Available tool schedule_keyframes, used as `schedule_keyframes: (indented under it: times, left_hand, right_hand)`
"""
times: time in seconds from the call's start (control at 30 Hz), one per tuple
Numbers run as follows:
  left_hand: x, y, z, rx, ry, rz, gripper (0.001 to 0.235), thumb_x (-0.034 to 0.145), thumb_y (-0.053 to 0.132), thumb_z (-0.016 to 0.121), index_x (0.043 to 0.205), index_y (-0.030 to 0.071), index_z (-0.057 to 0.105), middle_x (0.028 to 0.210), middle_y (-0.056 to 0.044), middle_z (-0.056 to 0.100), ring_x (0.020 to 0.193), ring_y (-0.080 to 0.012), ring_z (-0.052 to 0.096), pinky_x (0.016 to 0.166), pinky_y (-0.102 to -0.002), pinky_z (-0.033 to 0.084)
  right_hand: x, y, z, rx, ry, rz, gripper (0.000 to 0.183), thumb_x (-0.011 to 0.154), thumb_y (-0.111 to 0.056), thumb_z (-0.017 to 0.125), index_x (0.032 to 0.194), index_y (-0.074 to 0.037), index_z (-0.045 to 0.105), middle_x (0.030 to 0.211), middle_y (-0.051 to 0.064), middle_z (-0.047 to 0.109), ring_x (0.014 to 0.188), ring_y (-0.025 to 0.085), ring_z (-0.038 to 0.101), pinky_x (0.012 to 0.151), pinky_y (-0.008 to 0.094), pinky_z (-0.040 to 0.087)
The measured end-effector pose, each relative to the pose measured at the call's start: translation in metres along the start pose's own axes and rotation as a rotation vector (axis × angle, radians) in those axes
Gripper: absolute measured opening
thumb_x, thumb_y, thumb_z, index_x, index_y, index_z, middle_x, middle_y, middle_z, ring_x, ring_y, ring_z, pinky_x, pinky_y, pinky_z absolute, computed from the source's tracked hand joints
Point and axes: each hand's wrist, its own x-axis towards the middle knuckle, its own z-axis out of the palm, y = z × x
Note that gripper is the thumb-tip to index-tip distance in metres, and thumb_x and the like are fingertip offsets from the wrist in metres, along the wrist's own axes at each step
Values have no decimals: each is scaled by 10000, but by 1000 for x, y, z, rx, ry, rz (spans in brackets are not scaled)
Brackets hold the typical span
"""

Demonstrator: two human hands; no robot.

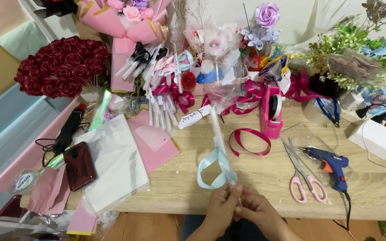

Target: The person wraps a small white stick with a light blue ribbon, then places it into a clear plastic bag. They seal the bag and add a black ribbon to the package. The person repeats this process with another stick and ribbon, placing both into a single bag.

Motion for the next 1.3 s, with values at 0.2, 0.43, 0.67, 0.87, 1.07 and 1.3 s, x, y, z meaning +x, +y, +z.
schedule_keyframes:
  times: [0.2, 0.43, 0.67, 0.87, 1.07, 1.3]
  left_hand:
    - [6, -16, -2, -484, 66, -155, 189, 1038, 218, 546, 1186, 100, 548, 777, -74, 570, 614, -148, 537, 553, -260, 448]
    - [16, -18, 1, -526, 85, -48, 175, 1036, 215, 535, 1137, 77, 566, 705, -67, 485, 766, -219, 594, 823, -316, 446]
    - [48, -11, -34, -89, 52, -63, 239, 1030, 295, 526, 1178, 117, 581, 733, -22, 529, 668, -118, 547, 667, -258, 444]
    - [105, 6, -90, 716, 94, 55, 251, 981, 333, 538, 1081, 105, 574, 877, -92, 670, 766, -240, 631, 639, -388, 499]
    - [95, 57, -77, 1132, -33, -21, 468, 1020, 483, 464, 1217, 92, 628, 1126, -110, 664, 1079, -294, 616, 906, -447, 504]
    - [76, 118, -86, 1170, -4, -166, 468, 1014, 488, 507, 1091, 63, 689, 1467, -119, 531, 1164, -302, 655, 1042, -412, 566]
  right_hand:
    - [-1, -14, -2, -540, -32, -203, 139, 803, -176, 848, 904, -97, 795, 1104, -35, 746, 965, 18, 658, 821, 217, 549]
    - [3, 6, -24, -747, 266, -315, 512, 592, -385, 1015, 716, -181, 562, 689, -62, 561, 563, 95, 479, 545, 243, 425]
    - [5, -9, -33, -702, 235, -379, 394, 677, -222, 964, 763, -147, 587, 732, -28, 572, 646, 116, 510, 618, 242, 445]
    - [8, -34, -40, -624, 294, -317, 118, 855, -141, 759, 775, -114, 677, 757, -2, 665, 682, 110, 566, 660, 251, 471]
    - [15, -38, -35, -711, 264, -318, 76, 863, -179, 749, 826, -116, 730, 799, -20, 702, 666, 98, 566, 659, 240, 472]
    - [28, -48, -89, -971, 271, -210, 145, 857, -244, 699, 988, -207, 749, 1062, 14, 778, 815, 130, 753, 646, 230, 691]
